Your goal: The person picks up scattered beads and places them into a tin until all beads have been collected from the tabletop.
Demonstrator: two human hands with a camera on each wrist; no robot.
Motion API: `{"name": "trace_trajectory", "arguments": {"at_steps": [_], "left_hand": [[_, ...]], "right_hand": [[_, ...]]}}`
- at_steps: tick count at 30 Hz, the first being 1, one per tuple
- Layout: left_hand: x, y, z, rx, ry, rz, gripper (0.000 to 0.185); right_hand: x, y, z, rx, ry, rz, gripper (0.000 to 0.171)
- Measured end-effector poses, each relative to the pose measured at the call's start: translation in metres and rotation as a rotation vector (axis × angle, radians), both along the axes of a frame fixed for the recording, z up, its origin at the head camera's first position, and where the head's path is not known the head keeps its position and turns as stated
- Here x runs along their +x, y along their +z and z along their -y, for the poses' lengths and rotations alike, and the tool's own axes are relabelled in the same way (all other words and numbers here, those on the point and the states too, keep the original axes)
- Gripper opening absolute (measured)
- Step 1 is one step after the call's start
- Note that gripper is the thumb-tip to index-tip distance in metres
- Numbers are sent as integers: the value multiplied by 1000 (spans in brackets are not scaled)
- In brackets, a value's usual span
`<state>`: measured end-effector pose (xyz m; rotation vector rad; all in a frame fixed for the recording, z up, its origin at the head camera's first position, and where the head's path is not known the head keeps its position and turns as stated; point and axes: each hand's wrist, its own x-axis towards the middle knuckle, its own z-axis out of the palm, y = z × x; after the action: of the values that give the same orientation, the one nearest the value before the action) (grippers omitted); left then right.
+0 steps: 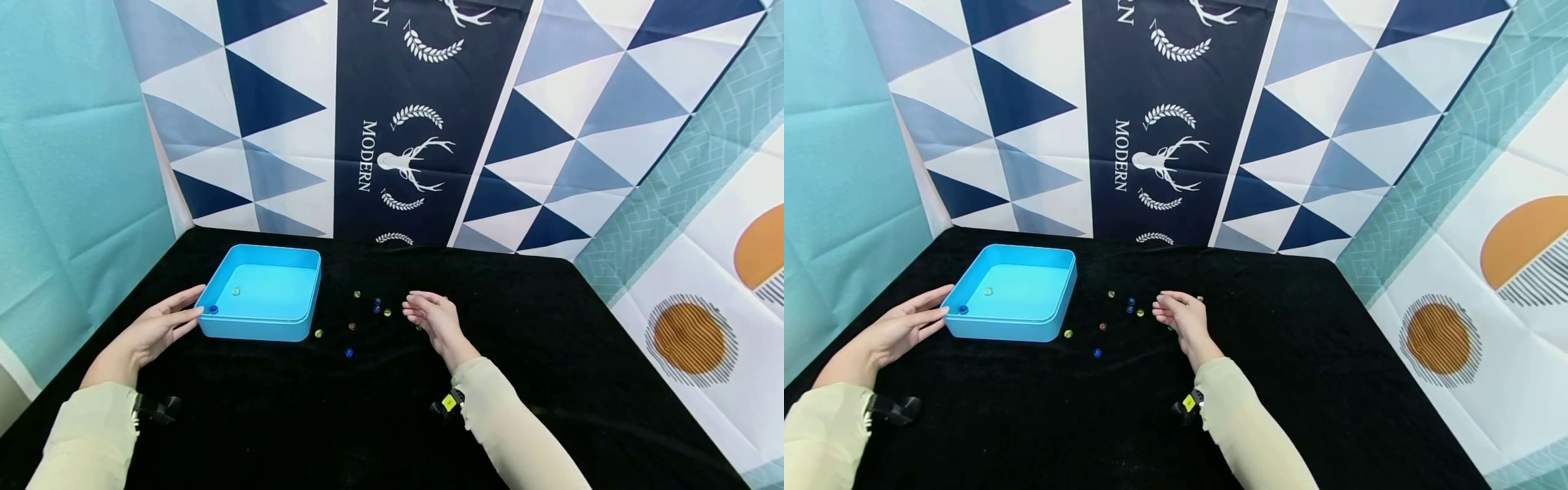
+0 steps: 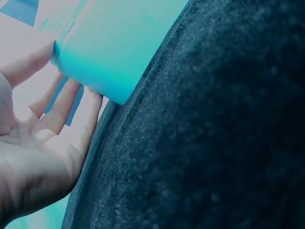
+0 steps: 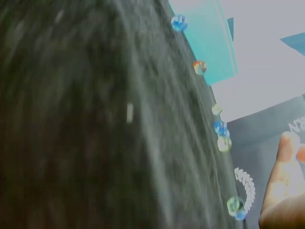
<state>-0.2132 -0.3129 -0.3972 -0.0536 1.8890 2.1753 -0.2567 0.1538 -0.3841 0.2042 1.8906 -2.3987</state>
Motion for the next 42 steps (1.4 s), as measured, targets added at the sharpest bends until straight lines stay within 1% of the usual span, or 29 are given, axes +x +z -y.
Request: {"name": "trace_trajectory", "arguments": {"at_steps": [8,16,26,35,42], "left_hand": [[0,0,0,5,0,-3,71],[-1,0,-1,7,-5,-1,72],[-2,-2,1,28,0,-13,67],[-1,-3,1,23,-7,-4,69],[-2,-4,2,29,-8,-12,64]], "right_hand": [[1,-1,24,-15,3,-14,35],[2,-2,48,-26,30,-26,35],[5,-4,76,-55,56,-33,33],[9,-9,106,-91,102,-27,32],[14,-8,136,-87,136,-33,27]]}}
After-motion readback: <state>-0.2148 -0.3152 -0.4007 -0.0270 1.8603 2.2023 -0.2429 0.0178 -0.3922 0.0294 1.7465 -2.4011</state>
